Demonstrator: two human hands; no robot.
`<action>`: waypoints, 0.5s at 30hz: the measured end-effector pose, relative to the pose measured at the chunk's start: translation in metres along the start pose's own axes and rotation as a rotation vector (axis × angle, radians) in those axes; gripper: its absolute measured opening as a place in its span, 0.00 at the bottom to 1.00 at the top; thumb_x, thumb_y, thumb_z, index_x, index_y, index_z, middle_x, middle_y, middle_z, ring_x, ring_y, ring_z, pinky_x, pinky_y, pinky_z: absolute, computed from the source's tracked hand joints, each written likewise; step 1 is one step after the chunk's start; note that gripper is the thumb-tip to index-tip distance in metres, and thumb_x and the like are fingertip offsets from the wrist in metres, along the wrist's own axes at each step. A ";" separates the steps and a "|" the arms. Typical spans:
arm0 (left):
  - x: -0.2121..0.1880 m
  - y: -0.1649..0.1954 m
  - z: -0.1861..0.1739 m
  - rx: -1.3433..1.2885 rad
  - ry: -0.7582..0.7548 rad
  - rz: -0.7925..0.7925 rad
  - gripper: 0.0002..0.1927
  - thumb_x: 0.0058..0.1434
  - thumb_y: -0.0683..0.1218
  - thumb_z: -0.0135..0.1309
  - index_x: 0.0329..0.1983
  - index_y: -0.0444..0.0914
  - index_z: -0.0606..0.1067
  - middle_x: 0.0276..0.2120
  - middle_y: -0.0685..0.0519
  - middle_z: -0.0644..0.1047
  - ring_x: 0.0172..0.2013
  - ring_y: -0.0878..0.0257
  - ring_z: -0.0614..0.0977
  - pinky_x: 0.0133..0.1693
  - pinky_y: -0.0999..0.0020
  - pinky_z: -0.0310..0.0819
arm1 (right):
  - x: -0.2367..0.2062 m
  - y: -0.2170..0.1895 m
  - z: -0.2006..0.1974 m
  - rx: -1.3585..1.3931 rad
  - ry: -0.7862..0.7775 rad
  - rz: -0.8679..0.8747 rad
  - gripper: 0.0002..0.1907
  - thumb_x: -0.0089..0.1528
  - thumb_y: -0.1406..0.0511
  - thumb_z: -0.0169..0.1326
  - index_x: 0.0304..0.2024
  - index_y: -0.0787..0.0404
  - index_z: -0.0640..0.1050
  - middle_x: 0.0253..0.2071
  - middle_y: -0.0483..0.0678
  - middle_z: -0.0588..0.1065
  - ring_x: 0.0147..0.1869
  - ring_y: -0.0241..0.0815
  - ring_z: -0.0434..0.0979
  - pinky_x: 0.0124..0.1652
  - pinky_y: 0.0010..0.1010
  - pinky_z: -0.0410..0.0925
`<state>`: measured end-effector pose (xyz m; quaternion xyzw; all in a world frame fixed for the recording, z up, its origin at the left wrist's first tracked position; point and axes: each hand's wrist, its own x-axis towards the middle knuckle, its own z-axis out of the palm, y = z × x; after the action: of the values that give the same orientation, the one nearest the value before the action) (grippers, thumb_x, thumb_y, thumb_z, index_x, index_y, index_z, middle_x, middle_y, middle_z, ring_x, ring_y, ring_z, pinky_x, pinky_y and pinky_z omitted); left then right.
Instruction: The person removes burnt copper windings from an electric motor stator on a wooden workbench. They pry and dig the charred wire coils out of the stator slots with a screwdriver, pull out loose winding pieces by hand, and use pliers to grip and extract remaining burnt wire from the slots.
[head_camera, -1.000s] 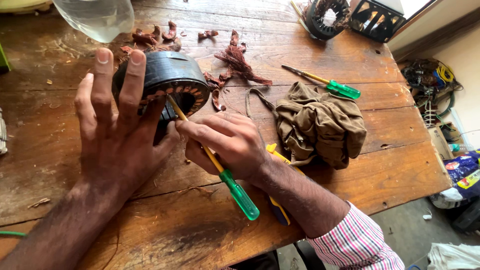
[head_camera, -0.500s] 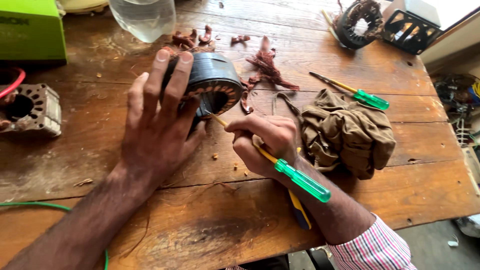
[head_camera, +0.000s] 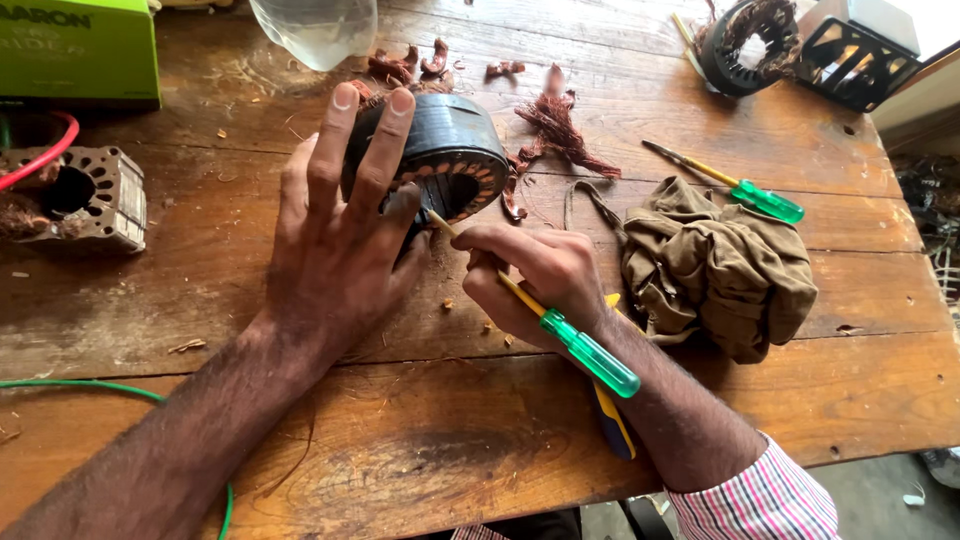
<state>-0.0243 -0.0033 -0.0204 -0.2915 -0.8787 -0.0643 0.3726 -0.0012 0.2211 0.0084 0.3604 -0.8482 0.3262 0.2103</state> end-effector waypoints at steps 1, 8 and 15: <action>0.000 0.000 0.000 -0.011 -0.023 -0.011 0.19 0.72 0.56 0.61 0.55 0.38 0.78 0.79 0.47 0.44 0.78 0.46 0.43 0.70 0.34 0.62 | 0.000 0.000 0.000 0.001 0.009 0.002 0.12 0.58 0.74 0.57 0.44 0.63 0.80 0.31 0.49 0.79 0.34 0.39 0.84 0.36 0.30 0.76; -0.002 0.001 0.000 -0.097 -0.048 -0.041 0.16 0.69 0.56 0.62 0.51 0.41 0.79 0.77 0.48 0.45 0.76 0.45 0.43 0.69 0.33 0.62 | -0.002 0.002 0.000 -0.004 -0.014 0.038 0.11 0.58 0.74 0.56 0.43 0.64 0.81 0.32 0.50 0.80 0.34 0.39 0.84 0.35 0.30 0.76; -0.003 0.008 0.003 -0.221 -0.008 -0.099 0.15 0.66 0.50 0.68 0.54 0.45 0.83 0.76 0.47 0.47 0.76 0.45 0.45 0.74 0.45 0.64 | 0.002 0.005 -0.004 0.255 -0.039 0.298 0.13 0.64 0.73 0.46 0.47 0.66 0.81 0.37 0.48 0.84 0.41 0.35 0.88 0.42 0.24 0.81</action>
<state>-0.0200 0.0029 -0.0251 -0.2871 -0.8811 -0.1778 0.3312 -0.0052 0.2255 0.0101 0.2607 -0.8480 0.4514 0.0958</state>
